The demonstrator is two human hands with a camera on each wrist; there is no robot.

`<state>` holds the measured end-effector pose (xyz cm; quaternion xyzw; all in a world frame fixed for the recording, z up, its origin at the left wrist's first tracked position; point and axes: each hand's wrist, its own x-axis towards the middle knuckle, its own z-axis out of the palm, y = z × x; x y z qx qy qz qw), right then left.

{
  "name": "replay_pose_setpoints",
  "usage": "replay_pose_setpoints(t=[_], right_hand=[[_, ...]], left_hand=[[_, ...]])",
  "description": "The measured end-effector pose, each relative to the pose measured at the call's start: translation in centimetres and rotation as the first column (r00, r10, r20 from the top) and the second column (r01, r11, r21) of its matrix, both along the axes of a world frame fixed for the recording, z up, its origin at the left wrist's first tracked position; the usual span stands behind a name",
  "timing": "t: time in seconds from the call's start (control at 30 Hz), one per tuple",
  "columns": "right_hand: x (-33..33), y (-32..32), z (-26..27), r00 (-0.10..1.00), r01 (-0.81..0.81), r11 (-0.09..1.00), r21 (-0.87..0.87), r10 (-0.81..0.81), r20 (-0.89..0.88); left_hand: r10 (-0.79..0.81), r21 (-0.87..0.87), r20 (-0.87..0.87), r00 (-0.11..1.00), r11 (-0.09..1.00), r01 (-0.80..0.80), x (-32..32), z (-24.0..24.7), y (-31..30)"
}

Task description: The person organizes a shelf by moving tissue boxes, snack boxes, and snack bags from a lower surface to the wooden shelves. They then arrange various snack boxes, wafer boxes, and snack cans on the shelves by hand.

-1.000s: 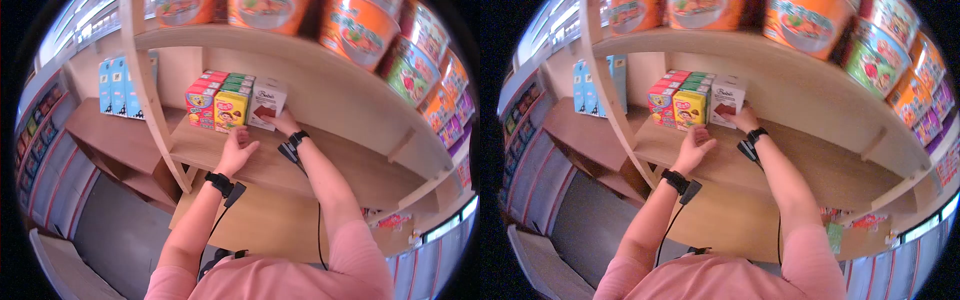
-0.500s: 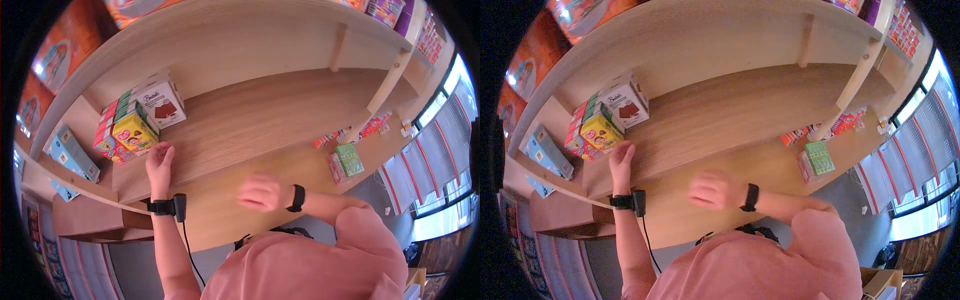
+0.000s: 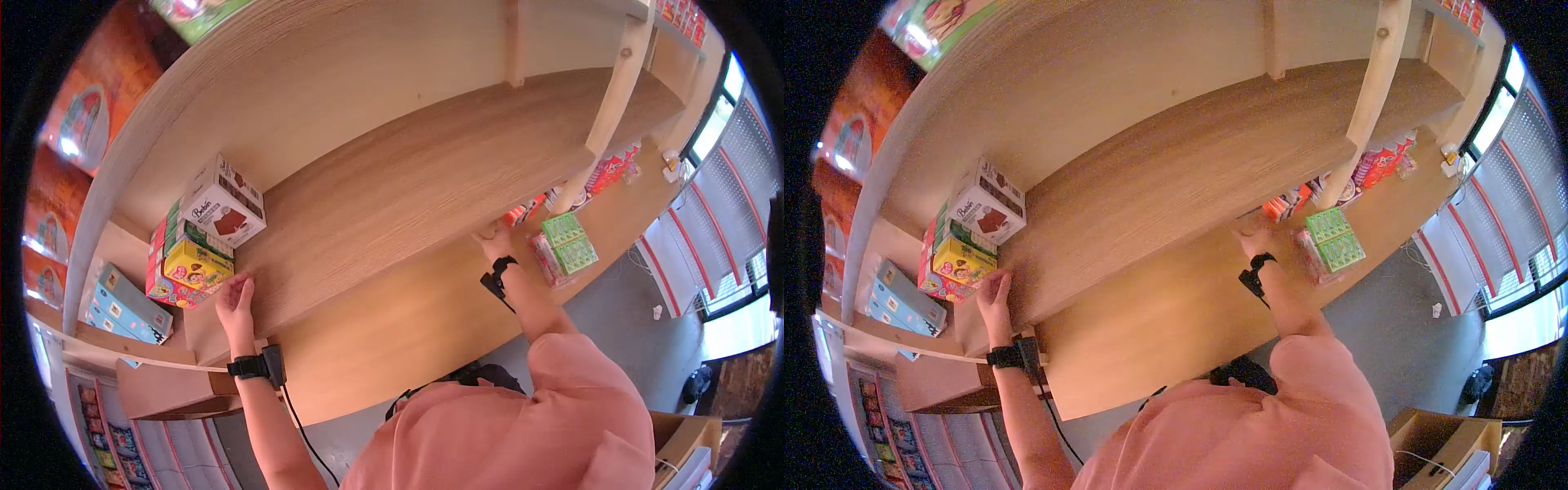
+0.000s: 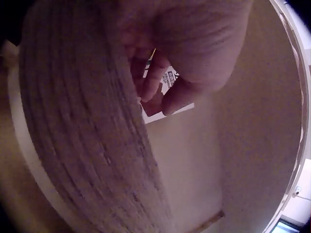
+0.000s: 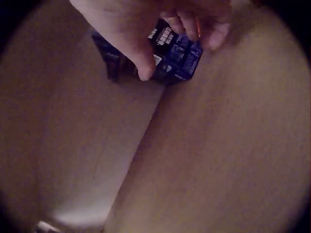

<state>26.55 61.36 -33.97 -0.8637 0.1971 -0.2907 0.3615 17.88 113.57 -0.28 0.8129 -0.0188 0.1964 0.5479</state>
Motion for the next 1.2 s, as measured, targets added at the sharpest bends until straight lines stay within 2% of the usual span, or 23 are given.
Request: replay_pose_setpoints(t=[0.03, 0.07, 0.1, 0.13, 0.17, 0.27, 0.3, 0.33, 0.37, 0.4, 0.43, 0.6, 0.77, 0.8, 0.83, 0.87, 0.9, 1.0, 1.2], right_hand=[[0.7, 0.2, 0.9, 0.975, 0.103, 0.986, -0.133, -0.074, 0.208], [0.8, 0.3, 1.7, 0.975, 0.100, 0.987, -0.122, -0.073, 0.208], [0.0, 0.9, 4.9, 0.982, -0.084, 0.971, 0.225, 0.042, 0.182], [-0.3, 1.3, 7.1, 0.967, -0.243, 0.804, 0.543, 0.159, 0.198], [0.2, 1.4, 6.8, 0.967, -0.247, 0.798, 0.549, 0.163, 0.198], [2.3, 0.7, 3.3, 0.970, -0.225, 0.809, 0.544, 0.136, 0.199], [2.7, 0.3, 2.4, 0.994, -0.114, 0.921, 0.373, 0.104, 0.047], [3.1, -0.2, 1.1, 0.995, -0.023, 0.986, 0.168, 0.039, -0.096], [3.1, -1.9, -5.0, 0.994, -0.027, 0.985, 0.172, 0.045, -0.102], [3.4, -3.4, -10.6, 0.998, 0.067, 0.998, -0.002, -0.067, -0.010], [8.8, -2.1, -13.4, 0.982, 0.174, 0.970, -0.166, -0.159, 0.102], [6.9, -0.6, -11.5, 0.987, 0.159, 0.979, -0.126, -0.153, 0.052], [8.8, 1.9, -6.9, 0.988, 0.155, 0.985, -0.071, -0.155, 0.001], [8.4, 1.7, -6.3, 0.988, 0.154, 0.986, -0.059, -0.155, -0.009], [4.5, 1.1, -6.4, 0.987, 0.155, 0.987, -0.047, -0.156, -0.022], [7.8, 2.6, -5.1, 0.986, 0.158, 0.987, -0.035, -0.160, -0.037], [7.7, 2.4, -4.3, 0.985, 0.164, 0.986, -0.026, -0.165, -0.051], [2.8, 2.1, -3.2, 0.980, 0.181, 0.983, -0.011, -0.182, -0.085], [-1.5, 3.8, 3.2, 0.961, 0.224, 0.974, -0.041, -0.227, -0.158]], left_hand=[[-0.007, -0.031, 0.005, 1.000, 0.999, 0.007, -0.1, 0.1, -0.2], [-0.013, -0.063, 0.009, 1.000, 0.998, 0.013, -0.2, 0.3, -0.4], [-0.009, -0.053, 0.009, 1.000, 0.999, 0.009, -0.3, 0.4, -0.5], [0.002, -0.049, 0.001, 1.000, 0.999, -0.002, -0.4, 0.6, -0.6], [0.015, -0.047, -0.009, 1.000, 0.999, -0.015, -0.4, 0.8, -0.7], [0.033, -0.027, -0.020, 0.999, 0.999, -0.033, -0.4, 0.9, -1.0], [0.041, -0.022, -0.026, 0.999, 0.999, -0.041, -0.5, 1.0, -1.0], [0.055, -0.031, -0.041, 0.998, 0.998, -0.056, -0.5, 1.1, -1.1], [0.067, -0.041, -0.055, 0.996, 0.997, -0.069, -0.6, 1.1, -1.1], [0.072, -0.038, -0.061, 0.996, 0.997, -0.074, -0.5, 1.0, -0.9], [0.062, -0.016, -0.054, 0.997, 0.998, -0.063, -0.4, 0.8, -0.6], [0.040, -0.002, -0.052, 0.998, 0.999, -0.041, -0.3, 0.8, -0.4], [0.062, -0.010, -0.050, 0.997, 0.998, -0.063, -0.2, 0.6, -0.2], [0.065, -0.005, -0.052, 0.997, 0.998, -0.065, -0.2, 0.6, -0.1], [0.056, -0.020, -0.048, 0.997, 0.998, -0.057, -0.2, 0.5, 0.0], [0.044, -0.034, -0.046, 0.998, 0.998, -0.046, -0.2, 0.4, 0.1], [0.041, -0.031, -0.053, 0.998, 0.999, -0.043, -0.3, 0.5, 0.0], [0.064, 0.014, -0.061, 0.996, 0.998, -0.064, -0.4, 0.9, -0.4], [0.029, -0.002, -0.041, 0.999, 1.000, -0.030, -0.6, 1.0, -0.4]])
